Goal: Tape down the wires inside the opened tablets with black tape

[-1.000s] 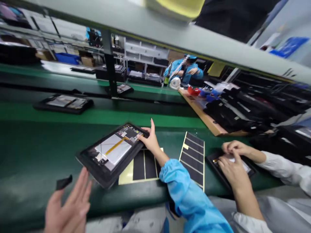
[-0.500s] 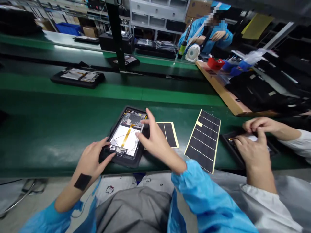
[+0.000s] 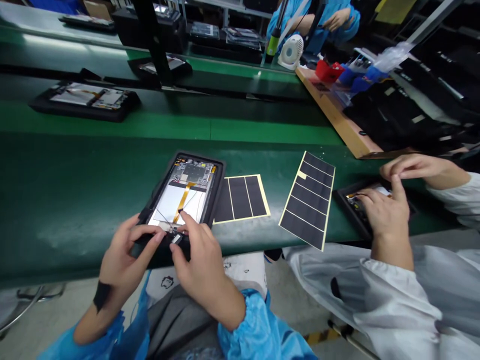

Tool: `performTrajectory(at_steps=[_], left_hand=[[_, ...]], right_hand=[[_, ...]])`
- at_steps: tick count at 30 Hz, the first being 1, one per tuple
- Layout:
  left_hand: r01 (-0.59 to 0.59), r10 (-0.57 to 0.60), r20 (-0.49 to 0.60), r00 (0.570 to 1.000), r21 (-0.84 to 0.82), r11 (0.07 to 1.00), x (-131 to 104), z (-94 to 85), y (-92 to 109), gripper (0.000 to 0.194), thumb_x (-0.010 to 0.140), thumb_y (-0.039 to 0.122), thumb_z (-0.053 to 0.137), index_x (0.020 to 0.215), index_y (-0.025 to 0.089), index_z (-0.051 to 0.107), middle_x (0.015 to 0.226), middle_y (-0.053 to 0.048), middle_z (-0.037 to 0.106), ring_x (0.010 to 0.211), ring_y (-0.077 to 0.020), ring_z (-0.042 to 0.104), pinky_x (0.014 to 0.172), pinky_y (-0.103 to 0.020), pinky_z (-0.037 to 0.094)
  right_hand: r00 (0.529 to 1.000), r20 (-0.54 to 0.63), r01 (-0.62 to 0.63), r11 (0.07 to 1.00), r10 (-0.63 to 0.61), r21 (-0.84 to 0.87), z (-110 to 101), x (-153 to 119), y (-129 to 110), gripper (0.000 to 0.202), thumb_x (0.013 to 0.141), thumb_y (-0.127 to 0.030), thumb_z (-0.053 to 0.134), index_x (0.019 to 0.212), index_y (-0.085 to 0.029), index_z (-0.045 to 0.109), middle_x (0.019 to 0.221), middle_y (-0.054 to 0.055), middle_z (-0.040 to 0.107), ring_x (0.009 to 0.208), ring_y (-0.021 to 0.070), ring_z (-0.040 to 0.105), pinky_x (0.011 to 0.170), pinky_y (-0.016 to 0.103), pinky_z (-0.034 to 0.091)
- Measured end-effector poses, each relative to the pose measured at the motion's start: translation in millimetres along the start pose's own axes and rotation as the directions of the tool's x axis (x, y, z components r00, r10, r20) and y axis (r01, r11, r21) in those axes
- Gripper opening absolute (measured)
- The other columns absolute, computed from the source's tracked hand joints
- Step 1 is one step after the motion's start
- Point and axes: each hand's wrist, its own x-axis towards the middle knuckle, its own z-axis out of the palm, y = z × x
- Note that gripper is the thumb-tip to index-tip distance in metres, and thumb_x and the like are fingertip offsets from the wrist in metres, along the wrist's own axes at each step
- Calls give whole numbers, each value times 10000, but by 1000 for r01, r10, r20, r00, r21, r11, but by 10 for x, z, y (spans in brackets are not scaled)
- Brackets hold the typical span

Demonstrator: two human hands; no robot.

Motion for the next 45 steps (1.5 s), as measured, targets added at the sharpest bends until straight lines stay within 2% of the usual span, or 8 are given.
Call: performTrajectory(at_steps=[3, 7, 15, 23, 27, 38, 42, 45], left_hand=[[-169, 162, 68, 985, 130, 977, -5, 1, -44, 245, 974, 383, 579, 1143, 211, 623, 1073, -54, 745, 928, -239, 691, 861, -367, 480], [-414, 362, 218, 906, 282, 865, 7, 20, -85, 542, 969, 347, 583, 1467, 204, 422, 982, -33, 762, 875, -249, 695, 795, -370, 438], [-564, 496, 270, 825, 346, 750, 81, 104, 29, 497, 1026, 309, 515, 1483, 158, 389, 940, -42, 750, 822, -231, 693, 792, -358, 424], [-385, 359, 167, 918, 156, 910, 53, 162, 90, 483, 957, 234, 530, 1426, 189, 425, 945, -11, 724, 787, -170, 700, 731, -279, 534], [-244, 242, 119, 963, 0, 970, -6, 157, 101, 479, 952, 215, 551, 1409, 215, 409, 900, 28, 724, 648, -114, 642, 648, -212, 542], [-397, 355, 201, 913, 237, 887, 58, 230, 110, 504, 969, 249, 501, 1459, 161, 422, 1015, -90, 710, 889, -249, 720, 743, -354, 587], [-210, 228, 154, 961, -123, 970, 66, 131, 170, 475, 915, 226, 584, 1369, 212, 447, 936, -22, 718, 765, -156, 719, 702, -262, 596], [43, 74, 184, 980, -562, 826, 49, 85, 285, 437, 880, 177, 623, 1266, 230, 426, 927, -1, 743, 807, -120, 743, 746, -210, 610]], right_hand=[[1000, -11, 16, 996, -17, -92, -33, -12, 39, 590, 955, -147, 577, 1515, -271, 436, 1155, 99, 710, 1067, 275, 655, 958, 453, 549], [1000, -28, 5, 995, -8, -104, -113, -72, 68, 592, 968, -134, 560, 1521, -291, 416, 1140, 77, 724, 1046, 258, 657, 949, 433, 549], [998, -48, -42, 995, 38, -94, -87, -103, 96, 537, 975, -168, 572, 1489, -261, 447, 1115, 76, 739, 1006, 240, 679, 930, 412, 557], [975, -218, -40, 999, 40, 5, -74, -162, 68, 561, 970, -157, 595, 1495, -277, 436, 1136, 56, 757, 1057, 217, 719, 1022, 422, 538], [989, -145, -19, 1000, 23, 24, -41, -144, 78, 590, 962, -165, 631, 1504, -281, 430, 1195, 68, 745, 1114, 220, 709, 1005, 396, 557], [963, -263, 60, 998, -63, -19, -75, -179, 101, 522, 963, -102, 590, 1440, -300, 518, 1106, 44, 743, 1012, 191, 704, 947, 365, 561], [967, -254, 23, 1000, -21, 6, -101, -206, 54, 529, 953, -112, 618, 1435, -307, 517, 1105, 34, 751, 1011, 183, 706, 923, 347, 545], [982, -182, -32, 992, 54, 119, -64, -194, -5, 558, 923, -137, 682, 1428, -300, 512, 1128, 32, 765, 1029, 185, 715, 889, 326, 540]])
